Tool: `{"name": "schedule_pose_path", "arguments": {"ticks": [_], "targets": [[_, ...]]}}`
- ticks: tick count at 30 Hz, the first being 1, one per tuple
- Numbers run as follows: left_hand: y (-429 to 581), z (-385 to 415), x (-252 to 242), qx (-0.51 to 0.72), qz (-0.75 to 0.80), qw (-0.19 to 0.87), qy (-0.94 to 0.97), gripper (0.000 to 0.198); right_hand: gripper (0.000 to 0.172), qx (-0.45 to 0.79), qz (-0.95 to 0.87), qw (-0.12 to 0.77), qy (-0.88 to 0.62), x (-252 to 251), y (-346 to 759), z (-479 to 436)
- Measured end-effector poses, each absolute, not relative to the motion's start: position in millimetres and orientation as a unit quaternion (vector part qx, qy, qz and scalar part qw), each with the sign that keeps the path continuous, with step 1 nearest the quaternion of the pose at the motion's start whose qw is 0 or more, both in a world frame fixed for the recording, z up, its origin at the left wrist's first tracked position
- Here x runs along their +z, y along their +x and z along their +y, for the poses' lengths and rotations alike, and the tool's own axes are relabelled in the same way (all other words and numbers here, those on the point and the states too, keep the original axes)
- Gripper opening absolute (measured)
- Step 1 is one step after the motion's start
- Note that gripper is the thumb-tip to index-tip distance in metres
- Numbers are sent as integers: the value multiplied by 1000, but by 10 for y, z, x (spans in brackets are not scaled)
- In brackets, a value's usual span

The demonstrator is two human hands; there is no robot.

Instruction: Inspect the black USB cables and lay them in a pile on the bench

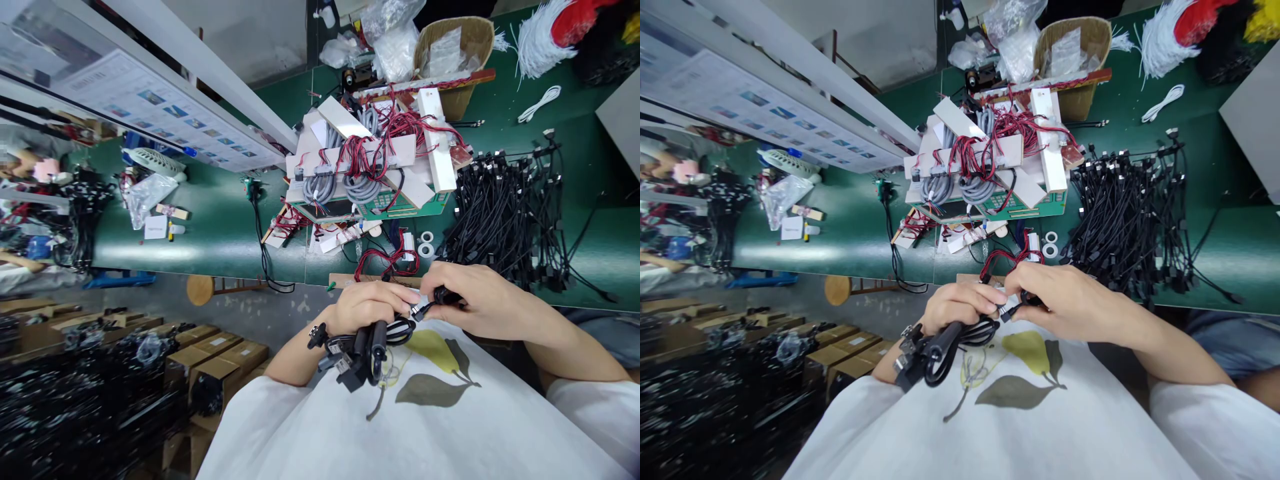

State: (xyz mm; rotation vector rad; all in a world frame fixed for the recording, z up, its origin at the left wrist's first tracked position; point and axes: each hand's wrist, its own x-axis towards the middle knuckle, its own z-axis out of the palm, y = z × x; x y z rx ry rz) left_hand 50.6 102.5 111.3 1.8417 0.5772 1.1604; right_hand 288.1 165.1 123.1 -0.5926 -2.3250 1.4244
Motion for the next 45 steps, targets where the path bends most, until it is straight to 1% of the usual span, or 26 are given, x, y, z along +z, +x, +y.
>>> {"name": "schedule_pose_path", "arguments": {"ticks": [12,18,23,25,28,30,34,37,42,45], "targets": [[471,965,982,476,235,418,738,6,9,498,-819,200,-204,1241,2889,1658],[527,996,1110,465,263,429,728,3,11,514,-804,206,-215,1286,2913,1634],[564,1051,1069,487,265,415,722,3,19,522,-789,207,-250,1335,2977,1667],[559,1054,971,480,288,427,710,8,22,516,-787,207,-267,1352,2992,1693],[533,1034,858,428,362,451,695,29,24,514,-783,206,-283,1383,2987,1714],[511,1018,852,390,397,468,686,38,25,520,-778,202,-290,1393,2977,1719],[490,1011,965,345,423,502,671,36,26,525,-774,194,-296,1370,2978,1714],[494,1021,985,334,430,509,667,35,26,527,-772,195,-297,1348,2998,1702],[520,1038,824,359,408,486,684,44,27,540,-761,199,-299,1359,3010,1693],[550,1040,802,400,387,453,697,40,27,546,-758,193,-300,1380,3002,1696]]}}
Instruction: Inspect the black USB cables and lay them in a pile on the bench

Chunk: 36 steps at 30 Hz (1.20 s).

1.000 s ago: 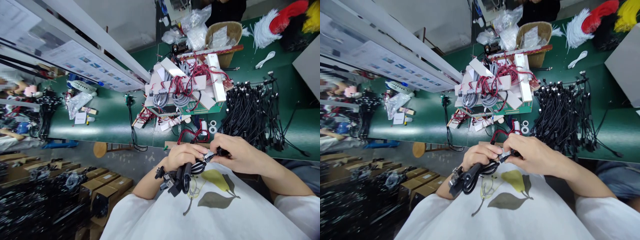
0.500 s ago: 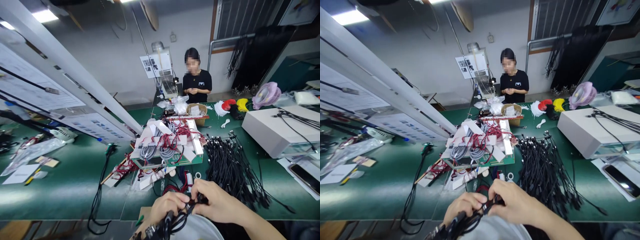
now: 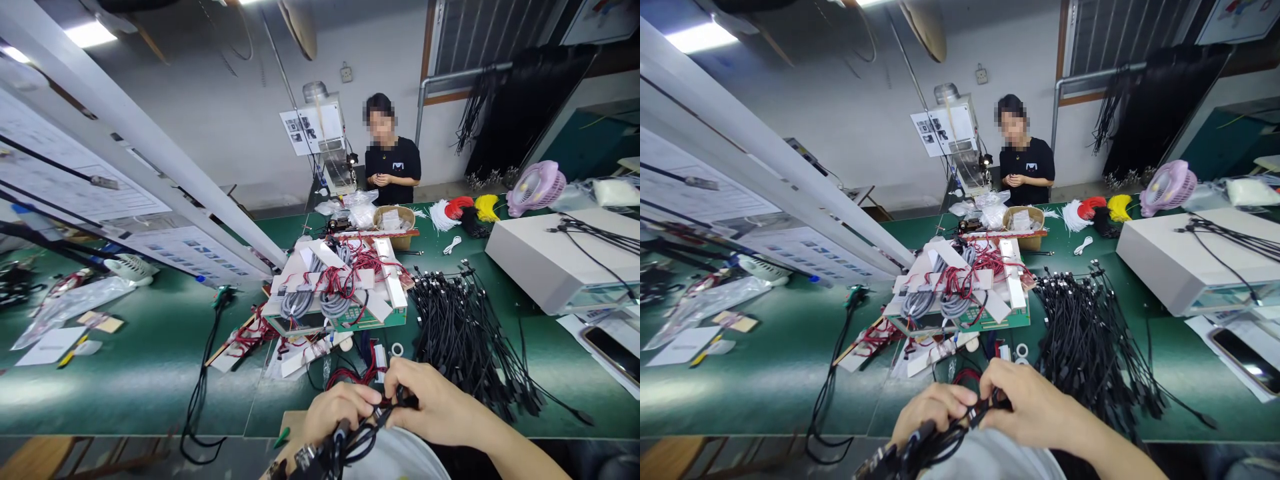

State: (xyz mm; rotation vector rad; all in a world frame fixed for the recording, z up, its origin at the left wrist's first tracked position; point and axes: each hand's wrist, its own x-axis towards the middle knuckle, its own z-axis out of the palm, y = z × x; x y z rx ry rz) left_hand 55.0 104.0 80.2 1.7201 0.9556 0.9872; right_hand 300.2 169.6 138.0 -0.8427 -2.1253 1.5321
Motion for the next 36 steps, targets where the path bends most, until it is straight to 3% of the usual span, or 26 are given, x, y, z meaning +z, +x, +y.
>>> {"name": "schedule_pose_path", "arguments": {"ticks": [4,12,21,30,36], "targets": [[595,1025,871,472,340,401,708,29,26,542,-762,185,-304,1393,2997,1699],[651,1083,996,493,298,381,723,17,26,546,-765,186,-287,1347,2995,1690],[623,1139,1054,487,272,430,709,6,20,526,-785,198,-261,1273,3010,1724],[580,1097,1025,467,252,445,721,24,6,500,-814,223,-195,1199,3003,1685],[605,1007,1047,451,262,449,726,18,4,474,-830,230,-182,1134,3040,1610]]}}
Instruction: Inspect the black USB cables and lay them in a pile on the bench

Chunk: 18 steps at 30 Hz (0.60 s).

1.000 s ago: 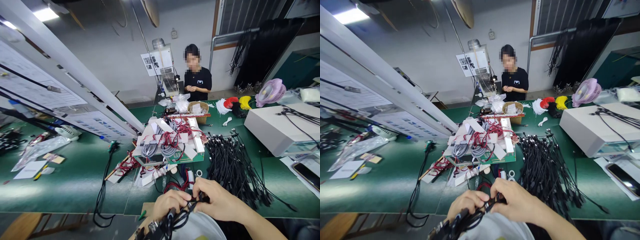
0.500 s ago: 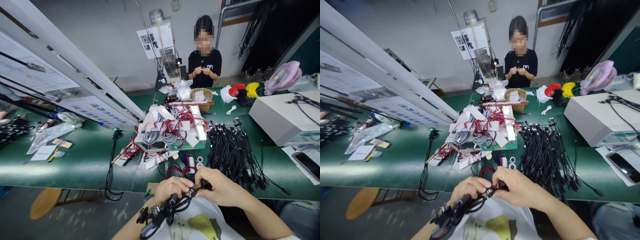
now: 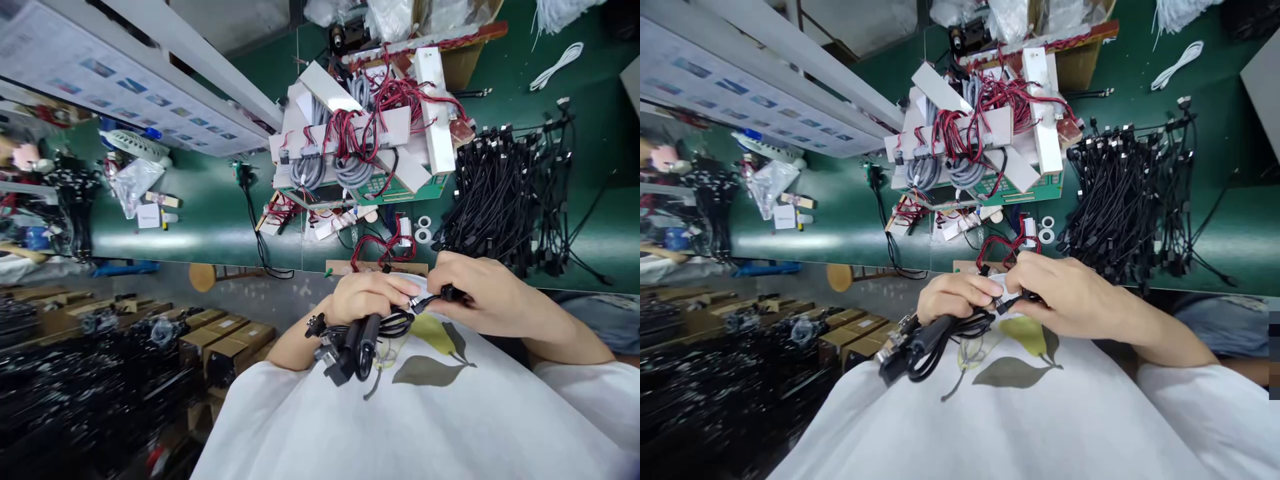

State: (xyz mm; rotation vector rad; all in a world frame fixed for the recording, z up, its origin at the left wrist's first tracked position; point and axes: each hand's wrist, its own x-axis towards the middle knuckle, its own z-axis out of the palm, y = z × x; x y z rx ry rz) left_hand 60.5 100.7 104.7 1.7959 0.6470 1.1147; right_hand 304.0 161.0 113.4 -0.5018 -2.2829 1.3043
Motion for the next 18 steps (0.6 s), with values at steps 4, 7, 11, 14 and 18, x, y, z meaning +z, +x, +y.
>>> {"name": "schedule_pose_path", "arguments": {"ticks": [4,7,11,14,18], "targets": [[625,1042,1078,449,269,444,728,15,5,474,-831,227,-181,1120,3047,1670],[640,1081,1087,449,289,441,721,13,5,484,-826,226,-179,1096,3046,1735],[657,1151,1047,455,289,448,713,10,7,500,-818,220,-179,1042,3054,1818],[680,1220,1005,460,282,450,712,10,6,510,-813,214,-182,991,3066,1900],[741,1323,1004,459,317,449,698,12,5,524,-806,211,-178,924,3087,2044]]}}
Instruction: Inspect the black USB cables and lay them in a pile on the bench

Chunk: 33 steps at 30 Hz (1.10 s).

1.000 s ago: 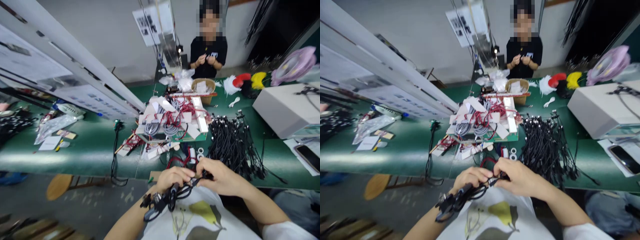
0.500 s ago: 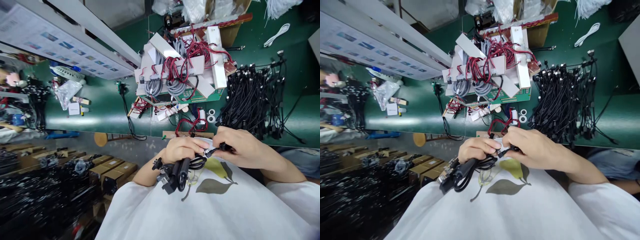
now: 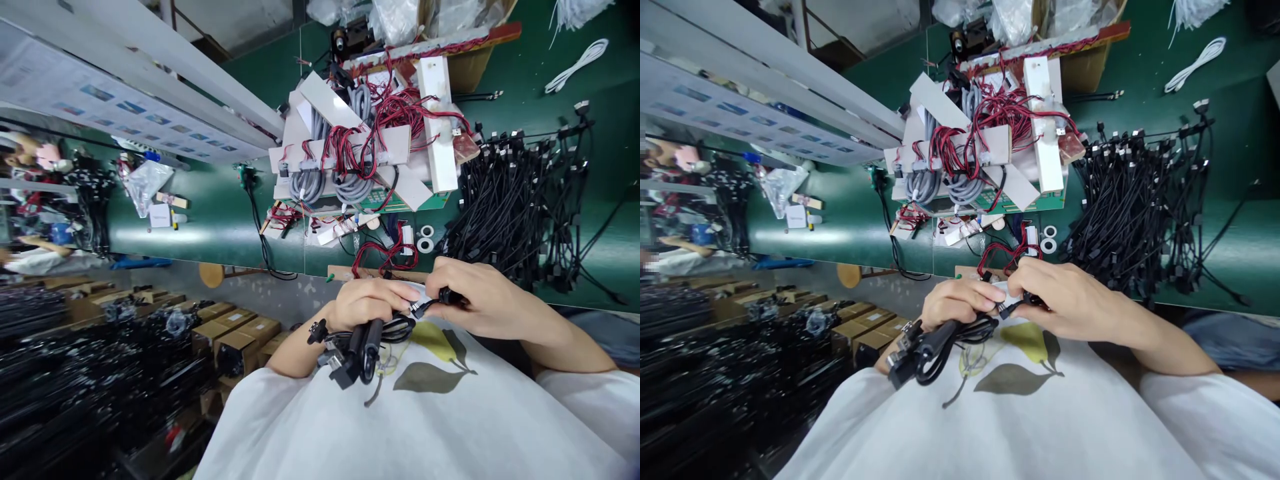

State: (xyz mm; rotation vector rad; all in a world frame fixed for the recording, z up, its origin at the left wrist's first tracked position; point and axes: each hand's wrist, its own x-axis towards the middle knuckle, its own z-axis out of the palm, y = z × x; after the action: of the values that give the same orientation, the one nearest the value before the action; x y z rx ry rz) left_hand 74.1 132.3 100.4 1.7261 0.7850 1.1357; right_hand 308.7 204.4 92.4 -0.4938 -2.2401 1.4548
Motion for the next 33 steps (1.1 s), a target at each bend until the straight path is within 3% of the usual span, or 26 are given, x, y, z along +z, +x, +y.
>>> {"name": "schedule_pose_path", "arguments": {"ticks": [10,23,27,33], "targets": [[930,1632,939,460,367,457,667,10,7,565,-784,184,-177,745,3195,2438],[1070,1992,751,455,361,476,660,6,7,565,-774,229,-169,499,3331,2752],[1136,1994,632,482,375,441,658,35,6,562,-774,237,-168,478,3355,2774],[1038,1890,504,439,381,468,666,26,8,553,-780,243,-164,483,3368,2767]]}}
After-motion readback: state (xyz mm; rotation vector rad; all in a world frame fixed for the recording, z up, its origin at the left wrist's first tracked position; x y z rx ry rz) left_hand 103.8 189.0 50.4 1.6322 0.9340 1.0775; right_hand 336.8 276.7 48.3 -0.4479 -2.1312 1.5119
